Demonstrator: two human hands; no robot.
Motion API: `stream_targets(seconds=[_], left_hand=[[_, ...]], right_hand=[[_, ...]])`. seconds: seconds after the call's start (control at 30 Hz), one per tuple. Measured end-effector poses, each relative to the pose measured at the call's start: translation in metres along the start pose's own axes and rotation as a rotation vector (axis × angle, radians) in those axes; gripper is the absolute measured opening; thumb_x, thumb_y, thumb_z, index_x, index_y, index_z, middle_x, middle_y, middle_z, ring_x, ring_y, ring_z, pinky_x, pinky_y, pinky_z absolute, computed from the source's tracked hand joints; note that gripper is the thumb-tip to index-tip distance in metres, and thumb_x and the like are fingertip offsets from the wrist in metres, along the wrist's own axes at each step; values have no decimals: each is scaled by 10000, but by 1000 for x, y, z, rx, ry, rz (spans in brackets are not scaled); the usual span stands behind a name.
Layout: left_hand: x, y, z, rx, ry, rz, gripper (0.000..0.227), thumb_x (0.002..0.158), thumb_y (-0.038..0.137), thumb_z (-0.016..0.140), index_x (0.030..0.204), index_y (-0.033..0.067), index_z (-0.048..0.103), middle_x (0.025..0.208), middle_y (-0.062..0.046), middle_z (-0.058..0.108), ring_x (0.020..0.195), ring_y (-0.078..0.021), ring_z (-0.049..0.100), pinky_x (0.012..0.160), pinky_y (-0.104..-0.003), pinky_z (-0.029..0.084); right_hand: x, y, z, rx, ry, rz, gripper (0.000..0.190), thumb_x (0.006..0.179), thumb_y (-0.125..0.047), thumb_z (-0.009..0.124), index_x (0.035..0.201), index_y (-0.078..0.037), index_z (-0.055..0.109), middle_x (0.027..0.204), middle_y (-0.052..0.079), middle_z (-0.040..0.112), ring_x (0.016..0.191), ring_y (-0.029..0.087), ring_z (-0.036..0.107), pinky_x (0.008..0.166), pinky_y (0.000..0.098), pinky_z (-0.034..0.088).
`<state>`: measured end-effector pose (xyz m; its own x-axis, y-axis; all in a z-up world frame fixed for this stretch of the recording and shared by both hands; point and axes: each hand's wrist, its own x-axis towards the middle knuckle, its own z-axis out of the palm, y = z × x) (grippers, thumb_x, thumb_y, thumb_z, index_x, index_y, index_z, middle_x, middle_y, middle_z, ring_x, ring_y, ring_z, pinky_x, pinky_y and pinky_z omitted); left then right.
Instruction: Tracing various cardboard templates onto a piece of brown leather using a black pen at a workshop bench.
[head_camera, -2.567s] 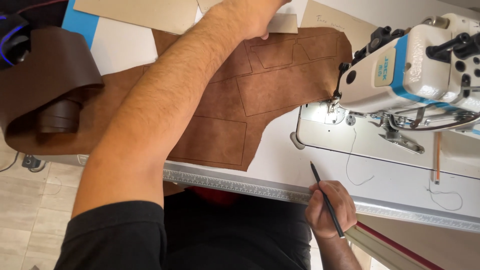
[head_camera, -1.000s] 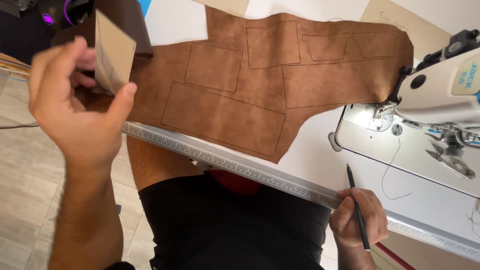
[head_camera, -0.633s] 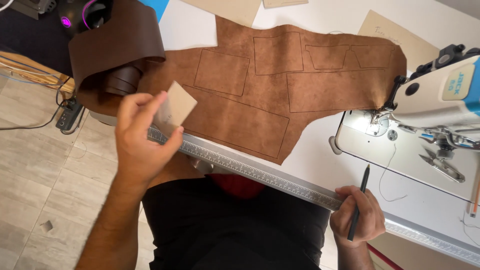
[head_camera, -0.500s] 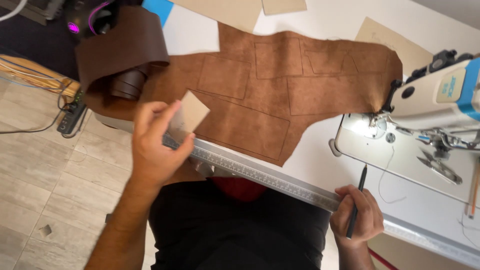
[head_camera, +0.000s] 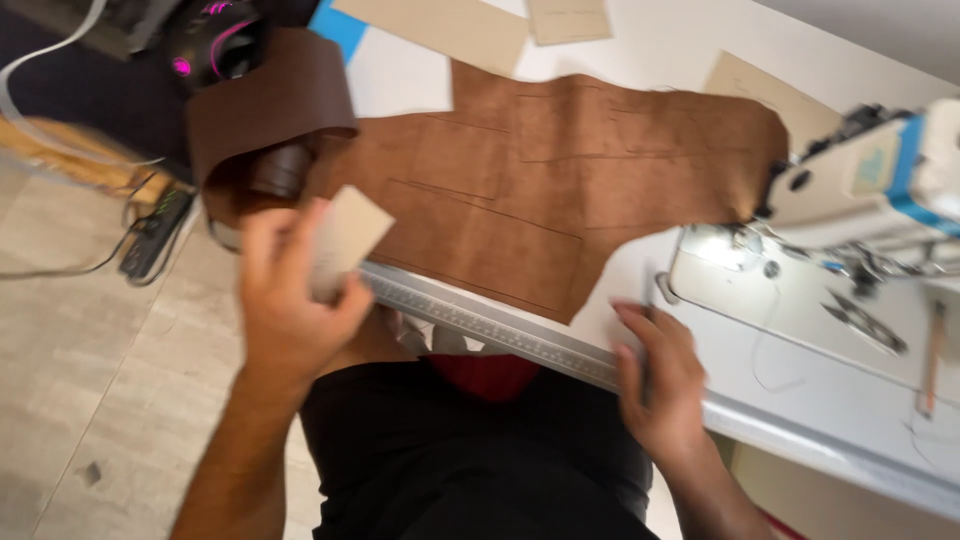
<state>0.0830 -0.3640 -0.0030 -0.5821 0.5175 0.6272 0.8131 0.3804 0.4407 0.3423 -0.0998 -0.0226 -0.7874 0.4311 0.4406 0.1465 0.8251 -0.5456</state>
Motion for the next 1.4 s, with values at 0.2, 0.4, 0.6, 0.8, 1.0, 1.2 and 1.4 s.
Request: stream_targets(seconds=[0.2, 0.4, 0.6, 0.8, 1.0, 1.2, 1.4], left_hand=[[34, -18, -16, -49, 23, 75, 677, 796, 12, 468, 1429, -211, 559, 1173, -308, 432, 1000, -438, 503, 896, -531, 477], [63, -49, -14, 111, 8, 175, 662, 785, -19, 538, 1407, -241, 584, 1261, -329, 460, 1063, -506, 561, 841, -581, 502], [57, -93, 10, 424, -48, 80, 743, 764, 140, 693, 1464, -102, 635, 1119, -208, 614, 838, -422, 642, 571, -499, 491], [58, -79, -3, 311, 4, 143, 678, 872, 57, 785, 1485, -163, 596, 1221, -327, 629, 1025, -504, 624, 785, -565, 494], [48, -108, -7, 317, 11, 47, 436, 1049, -95, 783, 1413, -196, 567, 1265, -350, 638, 1085, -530, 642, 929, -524, 514], [63, -96, 9, 186, -146, 9, 420, 962, -115, 833, 1157, -192, 469, 1441, -426, 440, 1292, -629, 498, 1064, -641, 416], [56, -101, 25, 223, -162, -77, 460, 931, -22, 792, 1208, -130, 440, 1436, -413, 526, 1204, -601, 559, 978, -603, 446]], right_hand=[[78, 0, 41, -132, -241, -187, 536, 980, -289, 692, 1389, 10, 515, 1608, 230, 392, 1500, 474, 347, 1183, 597, 331], [128, 10, 71, -470, -375, -43, 773, 963, -583, 608, 1477, -28, 453, 1634, 227, 311, 1524, 462, 180, 1128, 752, 212], [158, 21, 67, -453, -330, 62, 764, 989, -636, 520, 1462, -38, 472, 1599, 269, 346, 1495, 488, 246, 1147, 719, 214], [188, 71, 56, -404, -41, -35, 237, 1034, -260, 637, 1069, -35, 569, 1090, 203, 650, 1031, 458, 545, 856, 565, 430], [192, 88, 56, -495, -20, 160, 359, 1081, -272, 616, 1186, 25, 444, 1111, 218, 626, 1066, 463, 476, 906, 644, 397], [224, 109, 48, -583, -56, 533, 477, 1093, -318, 593, 1357, 35, 412, 1600, 313, 271, 1467, 538, 189, 1111, 734, 225], [242, 135, 58, -613, 13, 631, 390, 928, -75, 643, 1262, -24, 449, 1361, 244, 555, 1352, 468, 335, 1048, 691, 300]])
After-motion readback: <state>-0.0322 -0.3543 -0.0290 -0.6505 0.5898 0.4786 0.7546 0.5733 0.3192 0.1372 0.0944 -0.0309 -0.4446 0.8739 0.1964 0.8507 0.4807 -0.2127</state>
